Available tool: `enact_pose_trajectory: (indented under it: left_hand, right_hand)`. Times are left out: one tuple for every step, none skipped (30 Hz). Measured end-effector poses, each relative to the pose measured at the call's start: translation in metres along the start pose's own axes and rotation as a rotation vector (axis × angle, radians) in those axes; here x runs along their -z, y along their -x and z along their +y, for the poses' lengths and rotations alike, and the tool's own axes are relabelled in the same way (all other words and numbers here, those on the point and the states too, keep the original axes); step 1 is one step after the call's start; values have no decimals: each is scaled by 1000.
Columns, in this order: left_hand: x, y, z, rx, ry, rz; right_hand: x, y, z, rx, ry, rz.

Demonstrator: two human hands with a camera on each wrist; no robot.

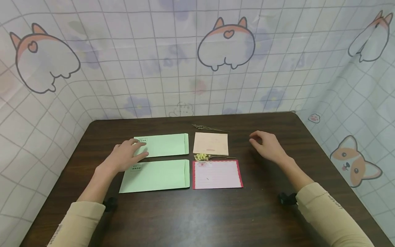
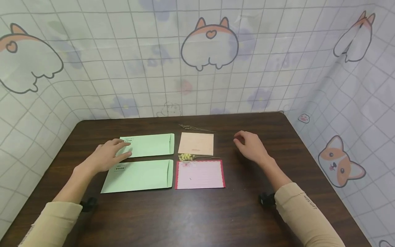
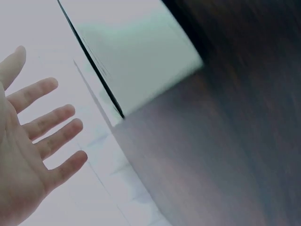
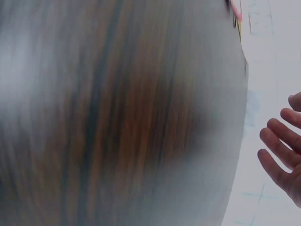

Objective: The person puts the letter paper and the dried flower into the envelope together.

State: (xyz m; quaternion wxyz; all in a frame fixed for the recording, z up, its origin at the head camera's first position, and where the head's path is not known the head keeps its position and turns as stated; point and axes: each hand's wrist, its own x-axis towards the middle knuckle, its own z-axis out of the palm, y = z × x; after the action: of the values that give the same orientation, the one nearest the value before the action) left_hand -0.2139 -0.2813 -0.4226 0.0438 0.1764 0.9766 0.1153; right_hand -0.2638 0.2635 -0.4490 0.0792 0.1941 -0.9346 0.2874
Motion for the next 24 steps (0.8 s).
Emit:
enact_pose_trajectory:
  left_hand:
    - [0,-1,3,-6,3,3]
    - [-1,-1,6,-15,7,8]
    - [-2,-2,9,-19,12,9]
    - [-3,-3,12,-24,15,14]
    - [-4,-3,14,-29,17,17]
    - [-4,-4,17,-33,21,21]
    - [-5,-5,19,-38,21,25]
    - [-6,-6,22,-45,22,27]
    - [-7,-6,24,-51,23,28]
    - [-7,-7,26,-59,24,31]
    - [-8,-7,29,-66,23,30]
    - [-8,-7,31,-72,25,29]
    - [-8,-7,34,-78,25,27]
    - [-9,-7,36,-83,26,25]
    - [-9,-8,38,-86,26,23]
    - [-10,-8,40,-90,26,20]
    - [-10,-8,42,-96,22,19]
    - [-11,-8,44,-101,19,16]
    - [-12,-9,47,-106,14,12]
    - [-13,-9,49,-113,9,6]
    - [-14,-9,52,-120,4,1]
    - [-15,-9,54,-127,-5,-6]
    - [-17,-9,56,-134,-13,-14]
    - [-18,-9,58,-139,-17,-24]
  right_hand:
    - [-2,0,-2,-2,-13,-3]
    - [-4,0,-5,0,-24,-4]
    - [-6,0,-7,1,-34,-7]
    - [-7,0,-10,2,-43,-10]
    - [-8,1,-13,3,-57,-17]
    - [-9,1,-17,5,-69,-21]
    - [-10,1,-20,10,-82,-24]
    - [-11,1,-23,15,-95,-27]
    - [-11,2,-26,17,-108,-31]
    - [-12,2,-29,18,-121,-34]
    - [-13,2,-31,18,-133,-38]
    - [-14,2,-33,17,-143,-41]
    - [-16,2,-35,13,-157,-45]
    - [-17,2,-37,7,-171,-48]
    - [-18,2,-39,1,-186,-52]
    - [-20,2,-41,-4,-202,-57]
    - [-21,1,-43,-11,-220,-61]
    - [-23,1,-46,-17,-243,-68]
    - [-25,1,-49,-23,-265,-75]
    - [-27,1,-53,-28,-286,-82]
    - [-29,0,-55,-32,-304,-91]
    - [-31,0,-59,-36,-318,-100]
    - [-33,0,-62,-40,-333,-110]
    - [-36,-1,-65,-42,-348,-122]
